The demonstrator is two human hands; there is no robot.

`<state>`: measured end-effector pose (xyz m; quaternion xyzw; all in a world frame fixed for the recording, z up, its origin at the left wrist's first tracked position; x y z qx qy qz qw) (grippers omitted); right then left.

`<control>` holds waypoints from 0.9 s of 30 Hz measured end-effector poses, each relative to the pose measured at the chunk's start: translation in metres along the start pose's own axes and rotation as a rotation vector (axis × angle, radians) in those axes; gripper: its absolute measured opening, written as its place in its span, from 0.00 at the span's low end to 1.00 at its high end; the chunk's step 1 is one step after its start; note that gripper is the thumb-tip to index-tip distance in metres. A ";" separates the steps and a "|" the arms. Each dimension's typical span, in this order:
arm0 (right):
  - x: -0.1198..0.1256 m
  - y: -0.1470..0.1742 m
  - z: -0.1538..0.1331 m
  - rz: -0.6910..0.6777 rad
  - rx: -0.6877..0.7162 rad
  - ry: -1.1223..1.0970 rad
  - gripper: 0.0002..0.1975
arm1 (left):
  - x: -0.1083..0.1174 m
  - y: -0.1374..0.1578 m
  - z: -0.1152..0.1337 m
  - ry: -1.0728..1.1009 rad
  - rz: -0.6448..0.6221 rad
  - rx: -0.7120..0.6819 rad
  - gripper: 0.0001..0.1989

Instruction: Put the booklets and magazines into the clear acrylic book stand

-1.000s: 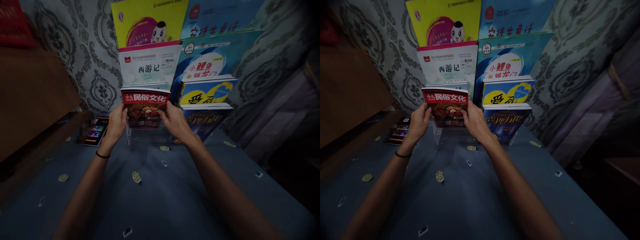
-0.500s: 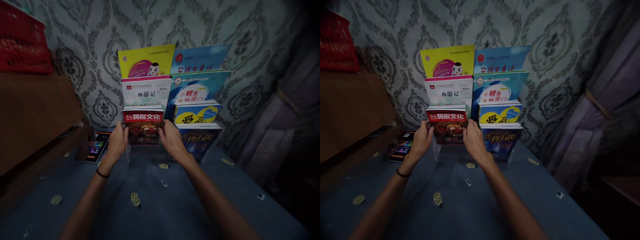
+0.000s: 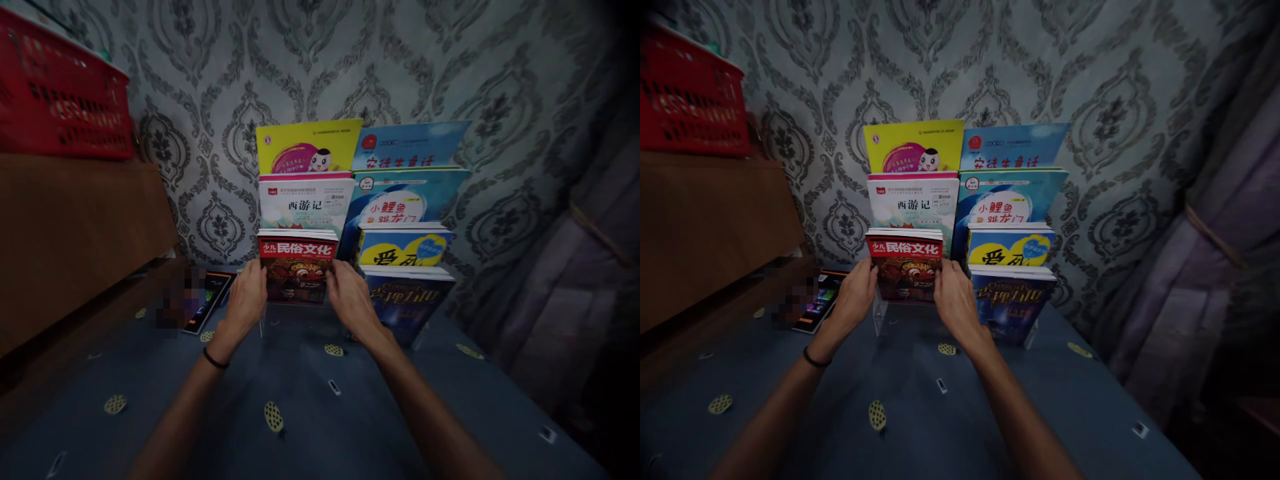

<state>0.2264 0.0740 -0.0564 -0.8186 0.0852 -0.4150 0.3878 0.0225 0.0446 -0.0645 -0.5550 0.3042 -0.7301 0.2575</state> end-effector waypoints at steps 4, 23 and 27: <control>0.000 0.000 0.000 0.005 -0.031 0.008 0.14 | 0.000 0.001 0.000 0.002 0.008 0.015 0.11; 0.024 0.004 -0.012 0.166 -0.032 -0.088 0.11 | 0.006 -0.002 0.001 0.067 0.014 0.006 0.12; 0.016 0.003 -0.010 0.135 0.001 -0.092 0.15 | 0.004 -0.004 0.002 0.043 0.015 0.028 0.10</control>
Point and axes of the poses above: each hand's wrist, its own y-axis away from the middle knuckle, its own x-axis out of the back of the hand, z = x × y, the point moved 8 cm from there along -y, towards the middle knuckle, and after that the axes turned 5 degrees about -y, right-handed, at the moved point
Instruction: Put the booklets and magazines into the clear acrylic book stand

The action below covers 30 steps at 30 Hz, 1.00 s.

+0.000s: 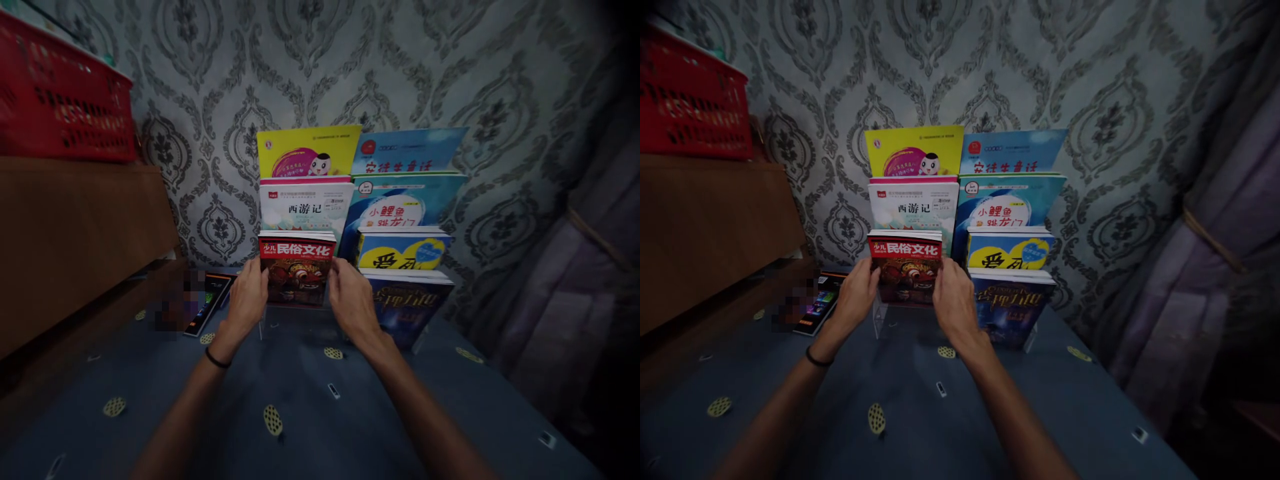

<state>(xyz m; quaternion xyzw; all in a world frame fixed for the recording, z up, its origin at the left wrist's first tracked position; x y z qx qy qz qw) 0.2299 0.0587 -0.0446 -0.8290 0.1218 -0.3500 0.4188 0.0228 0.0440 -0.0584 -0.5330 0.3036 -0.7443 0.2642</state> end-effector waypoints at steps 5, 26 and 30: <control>-0.008 0.001 0.005 -0.012 0.005 -0.010 0.19 | -0.002 -0.001 -0.001 0.010 0.005 0.023 0.09; -0.012 0.002 0.015 0.012 -0.020 -0.122 0.20 | 0.005 -0.006 0.004 0.105 0.108 -0.091 0.39; -0.013 0.003 0.017 0.022 -0.038 -0.134 0.20 | 0.006 -0.007 0.006 0.076 0.082 -0.086 0.40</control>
Point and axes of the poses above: each hand's wrist, its own y-axis away from the middle knuckle, its own x-axis out of the back of the hand, z = x × y, the point moved 8 cm from there along -y, towards the middle knuckle, and after that the axes turned 5 degrees about -y, right-handed, at the moved point
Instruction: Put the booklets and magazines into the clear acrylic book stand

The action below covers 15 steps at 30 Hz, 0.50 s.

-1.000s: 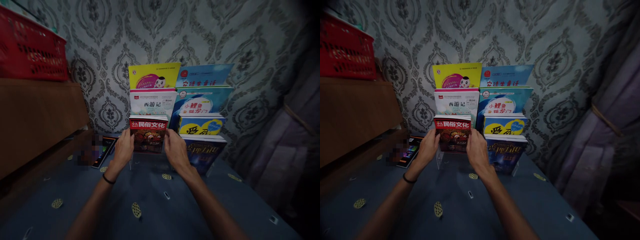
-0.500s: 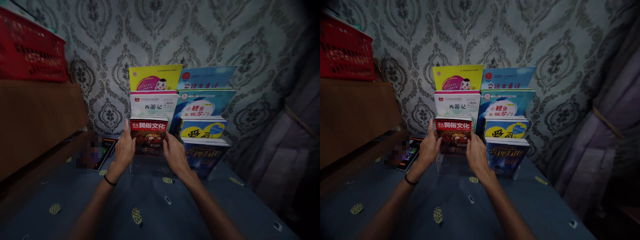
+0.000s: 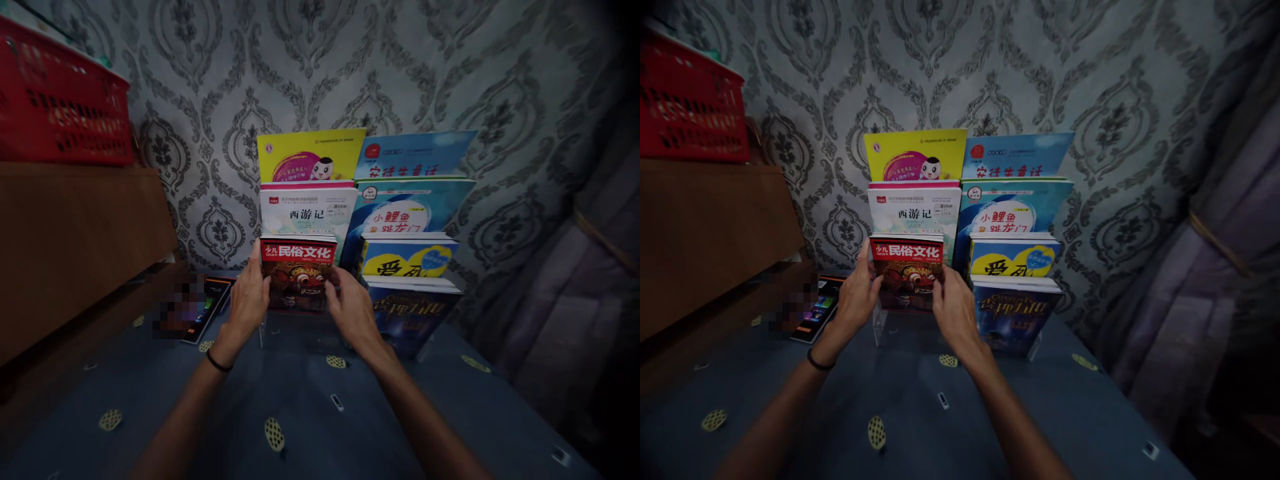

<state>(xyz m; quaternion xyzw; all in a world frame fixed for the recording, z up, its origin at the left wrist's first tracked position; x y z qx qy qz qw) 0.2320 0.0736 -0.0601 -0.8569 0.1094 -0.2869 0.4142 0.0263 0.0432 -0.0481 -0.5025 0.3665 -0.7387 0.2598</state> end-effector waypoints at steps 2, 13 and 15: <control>-0.001 0.000 0.000 0.005 -0.002 0.000 0.20 | 0.002 -0.002 0.001 -0.021 -0.023 0.000 0.42; -0.001 -0.001 0.008 0.020 -0.050 -0.098 0.20 | 0.003 -0.016 -0.007 -0.060 -0.179 0.000 0.45; -0.001 -0.001 0.008 0.032 -0.057 -0.112 0.20 | 0.003 -0.018 -0.008 -0.050 -0.182 -0.006 0.44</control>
Point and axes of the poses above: each hand's wrist, its own y-axis away from the middle knuckle, its own x-axis out of the back of the hand, z = x × y, the point moved 8 cm from there along -y, towards the middle knuckle, and after that the axes turned 5 degrees about -y, right-handed, at the moved point
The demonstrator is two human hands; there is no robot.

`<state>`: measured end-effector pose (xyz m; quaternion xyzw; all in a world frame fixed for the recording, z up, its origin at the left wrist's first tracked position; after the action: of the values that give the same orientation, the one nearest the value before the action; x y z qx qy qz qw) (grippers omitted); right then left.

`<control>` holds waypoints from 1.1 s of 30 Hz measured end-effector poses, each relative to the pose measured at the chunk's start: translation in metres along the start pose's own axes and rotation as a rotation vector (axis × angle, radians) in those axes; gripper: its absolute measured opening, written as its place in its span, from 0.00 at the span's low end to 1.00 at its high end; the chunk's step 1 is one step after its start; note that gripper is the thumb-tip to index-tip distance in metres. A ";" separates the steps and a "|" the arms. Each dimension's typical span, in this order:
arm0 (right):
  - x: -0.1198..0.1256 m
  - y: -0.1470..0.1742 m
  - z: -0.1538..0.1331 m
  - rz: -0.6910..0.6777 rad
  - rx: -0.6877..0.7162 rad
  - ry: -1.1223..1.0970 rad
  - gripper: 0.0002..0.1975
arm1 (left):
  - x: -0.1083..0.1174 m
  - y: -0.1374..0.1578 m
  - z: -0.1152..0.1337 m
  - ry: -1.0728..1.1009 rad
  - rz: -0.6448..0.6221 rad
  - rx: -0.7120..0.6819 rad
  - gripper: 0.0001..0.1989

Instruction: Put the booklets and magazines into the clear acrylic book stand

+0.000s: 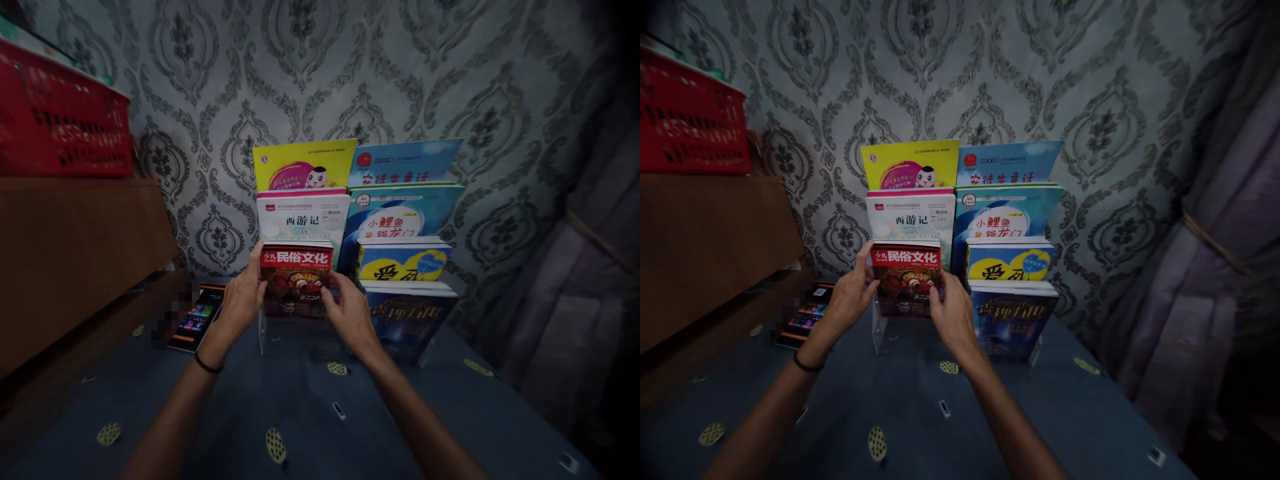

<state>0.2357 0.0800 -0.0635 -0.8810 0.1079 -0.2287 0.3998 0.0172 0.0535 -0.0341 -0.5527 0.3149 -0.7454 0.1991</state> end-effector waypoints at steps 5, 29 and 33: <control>-0.002 0.002 -0.003 -0.001 0.000 0.033 0.21 | 0.004 -0.002 -0.005 0.089 0.041 -0.005 0.40; -0.019 0.022 -0.034 -0.008 0.131 0.174 0.27 | 0.019 -0.012 -0.033 0.511 0.068 0.033 0.30; -0.018 0.022 -0.034 -0.005 0.114 0.183 0.27 | 0.018 -0.014 -0.024 0.440 0.112 -0.032 0.25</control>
<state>0.2032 0.0503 -0.0663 -0.8326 0.1288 -0.3149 0.4371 -0.0110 0.0578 -0.0166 -0.3614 0.3930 -0.8307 0.1578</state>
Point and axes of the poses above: each hand's wrist, its own y-axis away from the middle knuckle, its own x-axis out of the back of the hand, z = x × y, the point moved 8 cm from there along -y, towards the middle knuckle, and after that the axes turned 5 degrees about -y, right-handed, at the moved point
